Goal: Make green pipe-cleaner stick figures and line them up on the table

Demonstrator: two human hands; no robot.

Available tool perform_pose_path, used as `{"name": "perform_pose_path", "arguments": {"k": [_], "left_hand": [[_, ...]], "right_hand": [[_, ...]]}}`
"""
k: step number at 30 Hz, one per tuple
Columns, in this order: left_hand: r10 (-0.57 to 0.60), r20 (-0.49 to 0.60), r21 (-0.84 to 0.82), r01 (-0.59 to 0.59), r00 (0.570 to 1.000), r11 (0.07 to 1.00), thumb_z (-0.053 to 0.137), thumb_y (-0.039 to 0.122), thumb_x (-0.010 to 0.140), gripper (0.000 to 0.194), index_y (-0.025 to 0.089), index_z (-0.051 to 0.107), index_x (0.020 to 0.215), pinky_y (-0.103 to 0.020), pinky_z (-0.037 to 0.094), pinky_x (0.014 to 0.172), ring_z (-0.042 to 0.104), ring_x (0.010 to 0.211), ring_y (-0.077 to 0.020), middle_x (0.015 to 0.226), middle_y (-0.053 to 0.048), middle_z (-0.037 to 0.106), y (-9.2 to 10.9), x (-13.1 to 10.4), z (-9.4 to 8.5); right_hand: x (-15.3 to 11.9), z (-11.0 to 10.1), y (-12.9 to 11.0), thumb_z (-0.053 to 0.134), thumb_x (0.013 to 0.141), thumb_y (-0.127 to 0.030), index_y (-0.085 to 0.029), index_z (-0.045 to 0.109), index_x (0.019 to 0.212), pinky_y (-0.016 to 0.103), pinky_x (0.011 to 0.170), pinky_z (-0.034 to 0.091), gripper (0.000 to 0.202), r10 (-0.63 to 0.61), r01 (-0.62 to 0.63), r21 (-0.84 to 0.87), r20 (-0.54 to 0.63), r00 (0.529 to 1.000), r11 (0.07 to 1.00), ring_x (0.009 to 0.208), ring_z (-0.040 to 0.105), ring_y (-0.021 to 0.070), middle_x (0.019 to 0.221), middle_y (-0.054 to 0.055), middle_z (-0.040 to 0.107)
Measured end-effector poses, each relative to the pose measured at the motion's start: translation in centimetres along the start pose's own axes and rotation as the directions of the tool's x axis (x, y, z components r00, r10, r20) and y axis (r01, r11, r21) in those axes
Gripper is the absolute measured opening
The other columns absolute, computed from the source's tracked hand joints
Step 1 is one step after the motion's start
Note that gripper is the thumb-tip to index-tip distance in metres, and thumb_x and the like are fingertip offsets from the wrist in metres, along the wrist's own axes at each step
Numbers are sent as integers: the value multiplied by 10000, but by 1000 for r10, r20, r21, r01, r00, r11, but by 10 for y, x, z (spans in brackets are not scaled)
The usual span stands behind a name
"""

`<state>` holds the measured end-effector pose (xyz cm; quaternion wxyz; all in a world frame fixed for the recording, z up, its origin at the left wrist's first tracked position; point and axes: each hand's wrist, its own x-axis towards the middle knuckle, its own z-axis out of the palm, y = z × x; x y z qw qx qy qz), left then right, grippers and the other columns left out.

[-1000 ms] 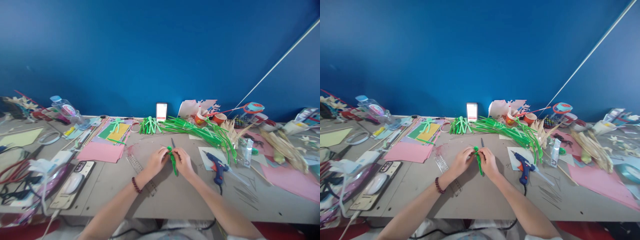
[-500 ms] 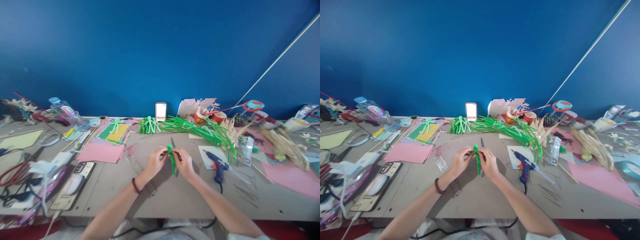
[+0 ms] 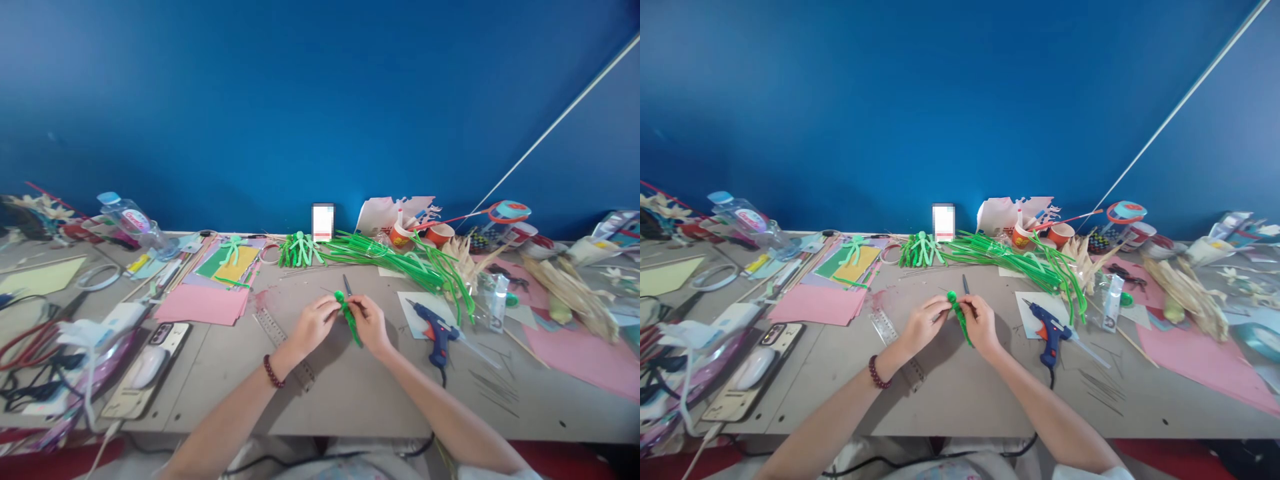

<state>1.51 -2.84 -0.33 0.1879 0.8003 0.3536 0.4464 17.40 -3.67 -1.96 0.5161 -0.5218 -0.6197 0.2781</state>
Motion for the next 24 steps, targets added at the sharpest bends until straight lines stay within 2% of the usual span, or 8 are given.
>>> {"name": "perform_pose_path", "arguments": {"k": [5,10,17,21,24], "left_hand": [[-14,-51,-7,13,999,1000,491,166,874,171,181,660,896,-294,539,746,646,842,-167,916,-80,659,0,-1,1],[-41,-80,-35,38,996,999,498,184,872,180,195,678,879,-305,532,758,638,848,-173,896,-68,648,3,-2,2],[-103,-56,-182,91,993,979,498,150,859,200,193,693,876,-299,527,762,638,856,-168,897,-68,659,9,5,-2],[-129,-64,-258,108,990,960,496,163,861,184,186,674,905,-307,533,763,639,860,-168,905,-69,668,10,6,-1],[-216,-113,-303,173,970,937,543,180,831,78,178,618,854,-306,538,720,639,772,-156,832,-41,663,10,4,2]], "right_hand": [[8,-8,-9,529,838,-310,-211,690,848,294,694,514,189,-25,14,123,83,996,992,784,631,181,846,54,677],[7,-8,-17,621,783,-318,-232,722,824,314,706,531,138,-44,32,158,72,996,987,813,642,189,890,63,684],[8,-4,-7,717,672,-442,-190,649,846,300,643,550,314,148,-154,334,43,988,930,707,653,178,754,46,685],[8,-4,-7,733,656,-414,-191,652,741,323,685,548,252,114,-104,335,-9,993,936,743,653,189,784,60,685],[6,-3,-8,733,661,-365,-196,659,734,322,672,552,199,57,-45,338,-23,998,940,736,655,184,808,59,679]]}}
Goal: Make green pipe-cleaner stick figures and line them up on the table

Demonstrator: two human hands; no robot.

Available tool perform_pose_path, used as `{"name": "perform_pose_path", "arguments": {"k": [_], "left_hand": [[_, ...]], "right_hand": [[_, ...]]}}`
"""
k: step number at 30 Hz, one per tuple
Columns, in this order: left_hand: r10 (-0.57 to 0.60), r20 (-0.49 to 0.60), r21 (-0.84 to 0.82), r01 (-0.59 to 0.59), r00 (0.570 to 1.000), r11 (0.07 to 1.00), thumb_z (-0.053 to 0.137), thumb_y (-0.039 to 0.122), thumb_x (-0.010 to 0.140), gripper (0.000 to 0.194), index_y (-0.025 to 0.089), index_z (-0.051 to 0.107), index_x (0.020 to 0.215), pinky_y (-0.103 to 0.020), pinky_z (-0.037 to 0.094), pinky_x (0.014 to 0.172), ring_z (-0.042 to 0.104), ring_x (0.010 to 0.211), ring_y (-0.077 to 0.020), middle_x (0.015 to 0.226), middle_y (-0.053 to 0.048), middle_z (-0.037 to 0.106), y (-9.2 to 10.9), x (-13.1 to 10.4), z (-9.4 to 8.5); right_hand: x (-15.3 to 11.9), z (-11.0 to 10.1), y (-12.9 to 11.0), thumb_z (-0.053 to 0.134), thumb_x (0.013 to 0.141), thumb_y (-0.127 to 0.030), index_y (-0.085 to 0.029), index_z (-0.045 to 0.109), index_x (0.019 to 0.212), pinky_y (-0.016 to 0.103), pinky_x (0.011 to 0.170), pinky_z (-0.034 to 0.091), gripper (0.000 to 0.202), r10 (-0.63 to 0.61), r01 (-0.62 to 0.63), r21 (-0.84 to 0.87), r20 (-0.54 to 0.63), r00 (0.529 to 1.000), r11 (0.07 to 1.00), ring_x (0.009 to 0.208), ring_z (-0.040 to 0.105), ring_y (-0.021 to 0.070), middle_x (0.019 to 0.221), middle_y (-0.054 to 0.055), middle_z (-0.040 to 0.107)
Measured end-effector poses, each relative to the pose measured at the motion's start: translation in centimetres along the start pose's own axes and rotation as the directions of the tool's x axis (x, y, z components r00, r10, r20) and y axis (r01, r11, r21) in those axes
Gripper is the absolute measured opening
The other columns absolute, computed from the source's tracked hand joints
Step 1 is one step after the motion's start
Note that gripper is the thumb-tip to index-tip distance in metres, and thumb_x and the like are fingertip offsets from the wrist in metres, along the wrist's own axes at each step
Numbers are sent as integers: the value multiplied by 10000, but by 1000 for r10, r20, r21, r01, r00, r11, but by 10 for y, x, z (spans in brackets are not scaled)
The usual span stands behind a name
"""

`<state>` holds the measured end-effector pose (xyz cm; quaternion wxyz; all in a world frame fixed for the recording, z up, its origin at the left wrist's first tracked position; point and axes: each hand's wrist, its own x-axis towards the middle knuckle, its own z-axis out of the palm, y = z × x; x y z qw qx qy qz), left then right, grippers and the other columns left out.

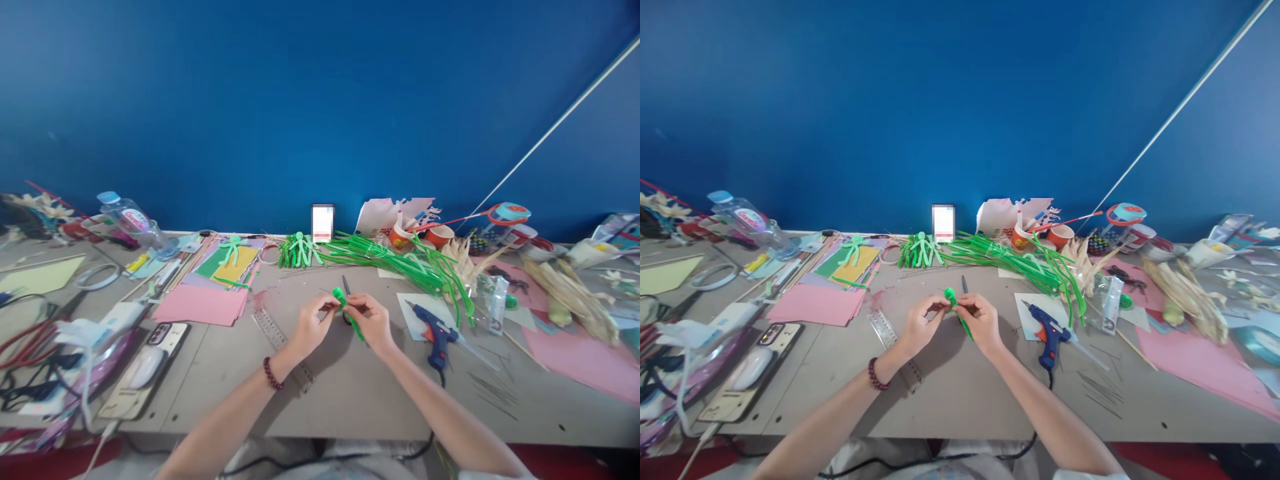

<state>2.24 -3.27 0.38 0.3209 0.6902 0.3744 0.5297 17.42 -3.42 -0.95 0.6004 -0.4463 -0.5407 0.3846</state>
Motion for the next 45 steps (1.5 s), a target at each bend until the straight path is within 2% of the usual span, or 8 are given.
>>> {"name": "perform_pose_path", "arguments": {"k": [7,14,19,27,34,39,42,45], "left_hand": [[-78,-57,-85,73,995,994,543,167,807,77,195,491,756,-303,520,702,610,737,-149,768,-16,609,3,-3,5],[-160,-101,-155,143,982,977,596,259,805,103,174,558,850,-275,519,727,609,846,-153,912,-53,599,5,-2,4],[-196,-15,-138,192,980,972,654,285,763,123,172,615,792,-286,514,711,613,779,-160,816,-37,613,10,0,3],[-260,-113,-173,239,959,956,657,255,757,133,182,658,867,-339,531,734,649,759,-180,854,-66,689,7,-3,6],[-191,-132,-125,174,973,977,646,283,772,146,185,724,847,-319,530,748,649,828,-192,878,-77,708,6,0,2],[-87,-54,-89,82,995,993,628,251,791,136,205,728,871,-342,506,827,628,905,-202,924,-77,690,7,1,0],[-213,-55,-201,198,976,959,637,256,782,126,191,713,860,-332,501,806,627,881,-198,916,-75,683,3,2,1],[-364,-54,-396,314,930,863,718,280,701,170,180,674,832,-316,508,733,632,782,-180,837,-53,683,-7,4,2]], "right_hand": [[-4,3,-4,706,699,-336,-199,643,786,315,681,554,174,6,-5,-40,28,1000,999,744,662,181,843,61,688],[3,0,-5,752,641,-393,-182,638,807,280,619,522,291,281,-276,197,7,960,941,636,650,160,692,21,682],[3,1,-7,790,603,-344,-192,652,751,242,649,499,253,301,-291,261,2,954,921,679,626,131,730,3,676],[2,4,-7,823,544,-330,-204,692,852,279,710,517,358,340,-342,306,61,938,888,749,644,158,803,26,709],[0,3,-3,789,596,-387,-185,724,833,234,572,480,318,411,-411,331,74,909,849,603,607,119,733,22,708],[2,5,-6,817,566,-347,-200,702,813,240,642,500,310,429,-427,424,96,898,799,664,631,127,758,8,705],[3,4,-8,818,566,-349,-208,695,808,250,642,510,306,441,-446,452,124,889,772,642,626,123,744,-3,698],[3,3,-5,805,583,-362,-209,711,826,244,626,506,302,430,-445,408,133,893,797,648,626,123,764,4,709]]}}
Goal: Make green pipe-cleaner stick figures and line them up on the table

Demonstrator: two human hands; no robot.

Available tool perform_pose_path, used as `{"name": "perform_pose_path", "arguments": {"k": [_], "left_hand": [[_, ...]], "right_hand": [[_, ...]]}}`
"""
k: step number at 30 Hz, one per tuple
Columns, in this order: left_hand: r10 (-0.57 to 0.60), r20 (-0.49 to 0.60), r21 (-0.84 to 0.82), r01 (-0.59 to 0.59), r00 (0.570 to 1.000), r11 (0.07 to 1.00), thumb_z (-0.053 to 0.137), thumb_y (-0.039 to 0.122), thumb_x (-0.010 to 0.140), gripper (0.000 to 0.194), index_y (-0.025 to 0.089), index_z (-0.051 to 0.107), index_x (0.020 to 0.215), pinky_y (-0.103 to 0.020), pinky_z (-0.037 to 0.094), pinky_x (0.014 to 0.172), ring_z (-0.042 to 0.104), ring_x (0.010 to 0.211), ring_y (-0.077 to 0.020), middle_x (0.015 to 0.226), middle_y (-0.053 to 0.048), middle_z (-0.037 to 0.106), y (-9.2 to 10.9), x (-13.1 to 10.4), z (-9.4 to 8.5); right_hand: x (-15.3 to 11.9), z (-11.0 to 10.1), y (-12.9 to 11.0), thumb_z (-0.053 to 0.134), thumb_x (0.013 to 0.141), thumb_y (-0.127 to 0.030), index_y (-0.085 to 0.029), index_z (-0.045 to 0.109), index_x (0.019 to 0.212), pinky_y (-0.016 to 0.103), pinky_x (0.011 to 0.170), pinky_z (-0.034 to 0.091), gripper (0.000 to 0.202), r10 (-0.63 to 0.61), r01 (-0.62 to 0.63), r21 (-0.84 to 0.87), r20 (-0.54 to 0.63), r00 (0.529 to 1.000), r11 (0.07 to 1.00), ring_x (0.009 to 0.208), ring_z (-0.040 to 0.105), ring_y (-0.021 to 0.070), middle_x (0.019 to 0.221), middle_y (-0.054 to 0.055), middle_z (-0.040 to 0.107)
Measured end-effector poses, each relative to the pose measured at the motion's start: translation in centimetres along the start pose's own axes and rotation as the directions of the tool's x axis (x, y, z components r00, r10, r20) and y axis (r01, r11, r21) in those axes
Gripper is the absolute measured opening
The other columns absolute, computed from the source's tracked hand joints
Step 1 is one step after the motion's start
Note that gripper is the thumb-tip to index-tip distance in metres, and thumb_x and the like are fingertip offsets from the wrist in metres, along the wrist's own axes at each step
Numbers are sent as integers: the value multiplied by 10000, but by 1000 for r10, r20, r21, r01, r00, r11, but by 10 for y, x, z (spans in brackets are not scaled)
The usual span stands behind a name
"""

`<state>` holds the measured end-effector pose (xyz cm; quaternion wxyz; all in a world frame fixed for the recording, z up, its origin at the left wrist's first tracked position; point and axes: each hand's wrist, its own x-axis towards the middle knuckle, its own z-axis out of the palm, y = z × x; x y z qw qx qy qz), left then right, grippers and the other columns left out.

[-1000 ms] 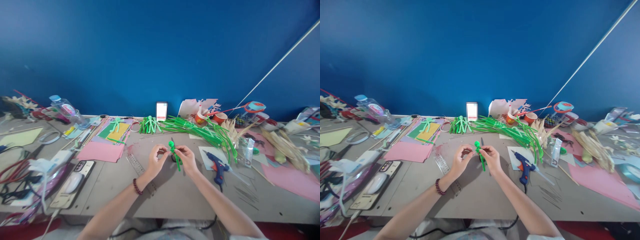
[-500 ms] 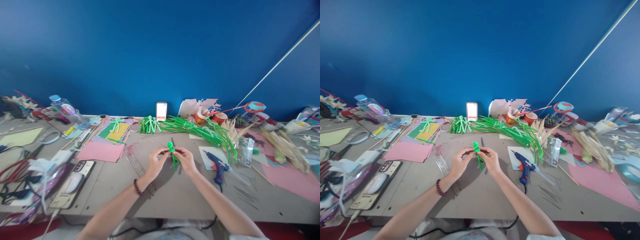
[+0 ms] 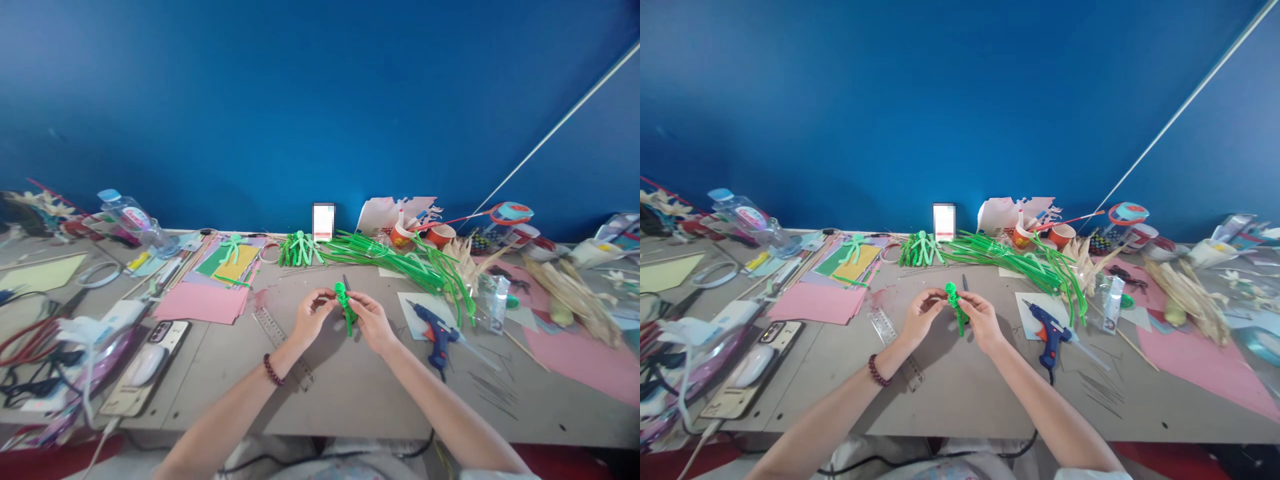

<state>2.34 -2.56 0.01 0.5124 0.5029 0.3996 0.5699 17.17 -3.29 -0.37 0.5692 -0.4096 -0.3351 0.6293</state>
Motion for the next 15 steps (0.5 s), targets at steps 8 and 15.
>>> {"name": "perform_pose_path", "arguments": {"k": [8,15], "left_hand": [[-163,209,-225,209,964,952,816,339,574,309,199,733,837,-397,489,826,645,827,-225,892,-67,723,-5,7,-4],[-136,232,-151,174,963,973,809,355,580,282,170,742,782,-393,490,809,641,782,-216,833,-80,719,-8,8,-8]], "right_hand": [[0,-5,1,787,630,-340,-236,699,907,261,721,517,309,-8,13,-53,88,996,998,768,670,146,877,14,733],[-1,-3,-3,823,568,-328,-213,685,782,246,654,525,279,14,-10,-41,83,996,999,695,663,138,785,8,731]]}}
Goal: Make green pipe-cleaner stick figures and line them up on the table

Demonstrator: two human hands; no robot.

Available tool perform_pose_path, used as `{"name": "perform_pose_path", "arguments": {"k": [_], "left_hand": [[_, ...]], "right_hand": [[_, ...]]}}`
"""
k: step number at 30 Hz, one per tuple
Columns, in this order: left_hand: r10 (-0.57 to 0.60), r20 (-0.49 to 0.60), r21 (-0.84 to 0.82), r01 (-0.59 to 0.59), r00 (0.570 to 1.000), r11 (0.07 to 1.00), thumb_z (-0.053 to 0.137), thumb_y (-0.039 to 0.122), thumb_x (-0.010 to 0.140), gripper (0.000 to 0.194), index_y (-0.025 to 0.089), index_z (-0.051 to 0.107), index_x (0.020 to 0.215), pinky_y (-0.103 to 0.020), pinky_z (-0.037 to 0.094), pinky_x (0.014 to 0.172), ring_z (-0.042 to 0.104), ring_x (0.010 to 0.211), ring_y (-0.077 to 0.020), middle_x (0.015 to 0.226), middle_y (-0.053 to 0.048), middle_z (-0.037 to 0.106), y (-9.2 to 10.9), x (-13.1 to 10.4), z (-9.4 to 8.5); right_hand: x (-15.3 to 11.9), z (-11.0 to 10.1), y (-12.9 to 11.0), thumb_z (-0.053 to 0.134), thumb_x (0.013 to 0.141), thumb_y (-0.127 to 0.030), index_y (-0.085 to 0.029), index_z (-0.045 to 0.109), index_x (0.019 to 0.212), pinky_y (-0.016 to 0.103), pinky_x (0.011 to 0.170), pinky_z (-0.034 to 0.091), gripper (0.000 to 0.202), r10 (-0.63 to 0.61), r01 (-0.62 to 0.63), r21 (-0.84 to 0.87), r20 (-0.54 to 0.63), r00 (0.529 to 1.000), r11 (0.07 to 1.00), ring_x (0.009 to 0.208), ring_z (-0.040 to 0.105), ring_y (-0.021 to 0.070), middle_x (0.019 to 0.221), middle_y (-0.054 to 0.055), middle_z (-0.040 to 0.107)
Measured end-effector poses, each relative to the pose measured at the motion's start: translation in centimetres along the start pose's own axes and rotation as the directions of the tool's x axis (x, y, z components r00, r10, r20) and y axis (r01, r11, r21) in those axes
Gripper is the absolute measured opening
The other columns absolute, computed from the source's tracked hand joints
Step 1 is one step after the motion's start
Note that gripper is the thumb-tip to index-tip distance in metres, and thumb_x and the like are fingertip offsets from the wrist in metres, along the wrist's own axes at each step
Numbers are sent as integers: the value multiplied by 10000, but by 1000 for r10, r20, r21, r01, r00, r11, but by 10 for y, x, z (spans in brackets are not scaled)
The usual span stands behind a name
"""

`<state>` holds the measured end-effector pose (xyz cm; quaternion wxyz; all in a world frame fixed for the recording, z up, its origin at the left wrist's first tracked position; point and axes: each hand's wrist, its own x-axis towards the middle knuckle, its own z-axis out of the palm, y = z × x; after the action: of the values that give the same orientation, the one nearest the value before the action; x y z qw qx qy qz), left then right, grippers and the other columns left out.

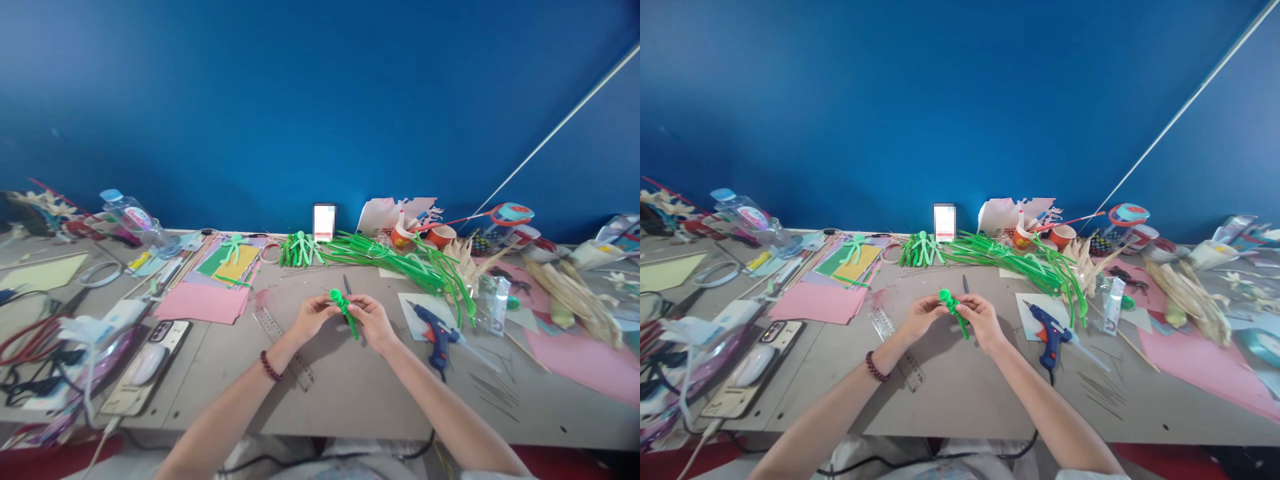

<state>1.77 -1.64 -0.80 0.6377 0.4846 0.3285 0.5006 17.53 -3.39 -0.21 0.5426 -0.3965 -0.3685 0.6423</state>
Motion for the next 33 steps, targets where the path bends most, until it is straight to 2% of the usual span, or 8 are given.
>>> {"name": "perform_pose_path", "arguments": {"k": [5,10,15,21,28,33], "left_hand": [[88,-32,108,-84,996,991,789,349,607,225,194,741,763,-361,502,763,628,815,-216,890,-80,705,1,-2,3],[105,-66,119,-97,992,988,784,345,611,220,185,726,750,-344,499,728,625,791,-204,857,-74,700,2,-4,6],[79,-89,57,-74,993,996,780,366,617,266,179,703,790,-303,494,693,620,745,-167,828,-48,691,-2,-6,8],[46,-112,-43,-51,993,998,783,404,599,304,163,672,748,-266,507,634,615,697,-142,789,-30,685,-5,-6,13],[-49,-122,-87,38,991,995,804,398,569,303,166,690,727,-298,519,619,615,624,-144,720,-27,693,-4,-5,14],[-101,-118,-113,87,988,990,786,390,610,277,180,717,777,-334,517,661,631,614,-167,721,-44,710,-2,-4,10]], "right_hand": [[-1,1,0,821,568,-333,-220,690,751,261,650,529,252,-21,21,-9,-13,1000,1000,664,649,132,747,-4,719],[-2,0,1,814,573,-325,-212,686,755,276,638,530,249,-38,37,-52,-22,999,998,665,647,143,732,-2,712],[-2,2,2,824,560,-328,-203,682,715,275,649,526,244,-63,60,-51,-42,997,997,674,652,145,725,12,716],[-5,7,1,835,531,-332,-193,679,691,293,647,538,262,-66,60,-69,-88,994,996,637,653,149,717,19,720],[-5,10,0,818,542,-366,-195,691,705,294,624,541,268,-98,85,-95,-141,985,992,640,650,161,718,25,718],[-4,8,1,797,579,-389,-212,711,766,295,655,545,272,-80,72,-71,-111,991,995,667,656,158,753,21,723]]}}
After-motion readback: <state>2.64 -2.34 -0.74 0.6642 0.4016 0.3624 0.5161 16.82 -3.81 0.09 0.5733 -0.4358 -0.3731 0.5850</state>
